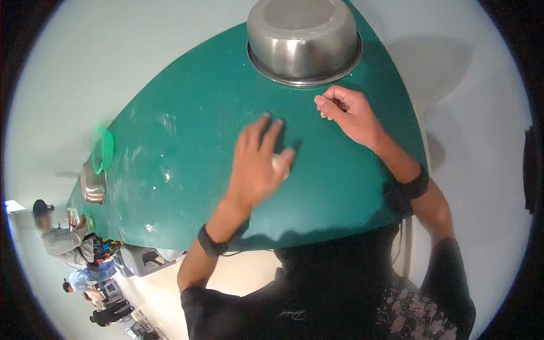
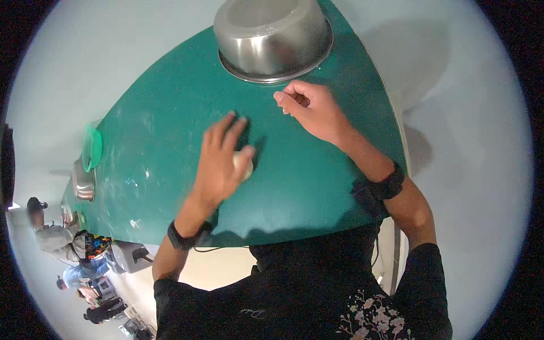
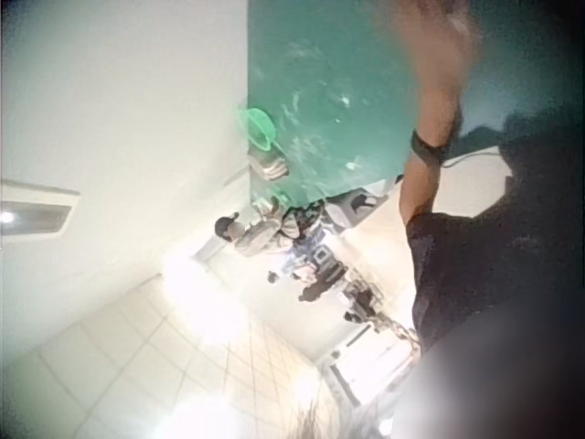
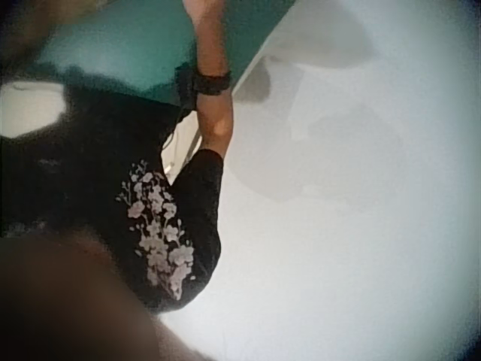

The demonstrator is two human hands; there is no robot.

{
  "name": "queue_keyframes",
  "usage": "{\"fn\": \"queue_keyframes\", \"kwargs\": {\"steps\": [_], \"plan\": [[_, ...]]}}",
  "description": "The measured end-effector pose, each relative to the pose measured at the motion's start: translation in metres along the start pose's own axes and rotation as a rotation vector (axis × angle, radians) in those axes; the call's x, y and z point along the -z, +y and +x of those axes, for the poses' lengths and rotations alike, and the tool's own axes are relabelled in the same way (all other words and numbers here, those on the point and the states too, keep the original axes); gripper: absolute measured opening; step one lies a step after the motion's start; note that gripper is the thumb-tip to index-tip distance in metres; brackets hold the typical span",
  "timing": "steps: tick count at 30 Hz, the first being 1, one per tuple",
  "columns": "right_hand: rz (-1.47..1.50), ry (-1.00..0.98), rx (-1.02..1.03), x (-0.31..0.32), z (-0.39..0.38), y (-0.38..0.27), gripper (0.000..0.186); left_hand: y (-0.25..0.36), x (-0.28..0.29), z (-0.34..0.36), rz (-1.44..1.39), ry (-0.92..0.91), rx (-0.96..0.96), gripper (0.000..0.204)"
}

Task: Roll small pieces of dough into balls on a preparation surface.

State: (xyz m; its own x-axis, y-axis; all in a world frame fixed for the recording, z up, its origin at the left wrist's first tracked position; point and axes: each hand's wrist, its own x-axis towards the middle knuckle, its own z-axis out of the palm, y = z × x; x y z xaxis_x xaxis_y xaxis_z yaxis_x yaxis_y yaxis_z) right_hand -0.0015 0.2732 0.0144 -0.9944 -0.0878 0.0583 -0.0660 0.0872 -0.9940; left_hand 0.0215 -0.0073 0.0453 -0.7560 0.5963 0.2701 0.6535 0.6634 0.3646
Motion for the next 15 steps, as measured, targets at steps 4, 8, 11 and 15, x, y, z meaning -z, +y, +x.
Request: {"fn": "queue_keyframes", "kwargs": {"steps": [4,8,11,15], "plan": [[-0.040,0.003,-0.020,0.001,0.000,0.001,0.028,0.045,0.007,-0.028,0.011,-0.126,-0.040,0.060],[-0.109,-0.001,0.022,0.000,0.002,-0.003,0.029,0.038,0.004,-0.055,-0.027,-0.163,-0.103,0.055],[-0.118,0.024,0.062,-0.001,0.002,0.000,0.032,0.045,0.011,-0.055,-0.150,-0.100,-0.057,0.048],[-0.124,0.015,0.058,0.000,0.000,-0.003,0.032,0.050,0.016,-0.057,-0.374,0.036,0.117,0.044]]}}
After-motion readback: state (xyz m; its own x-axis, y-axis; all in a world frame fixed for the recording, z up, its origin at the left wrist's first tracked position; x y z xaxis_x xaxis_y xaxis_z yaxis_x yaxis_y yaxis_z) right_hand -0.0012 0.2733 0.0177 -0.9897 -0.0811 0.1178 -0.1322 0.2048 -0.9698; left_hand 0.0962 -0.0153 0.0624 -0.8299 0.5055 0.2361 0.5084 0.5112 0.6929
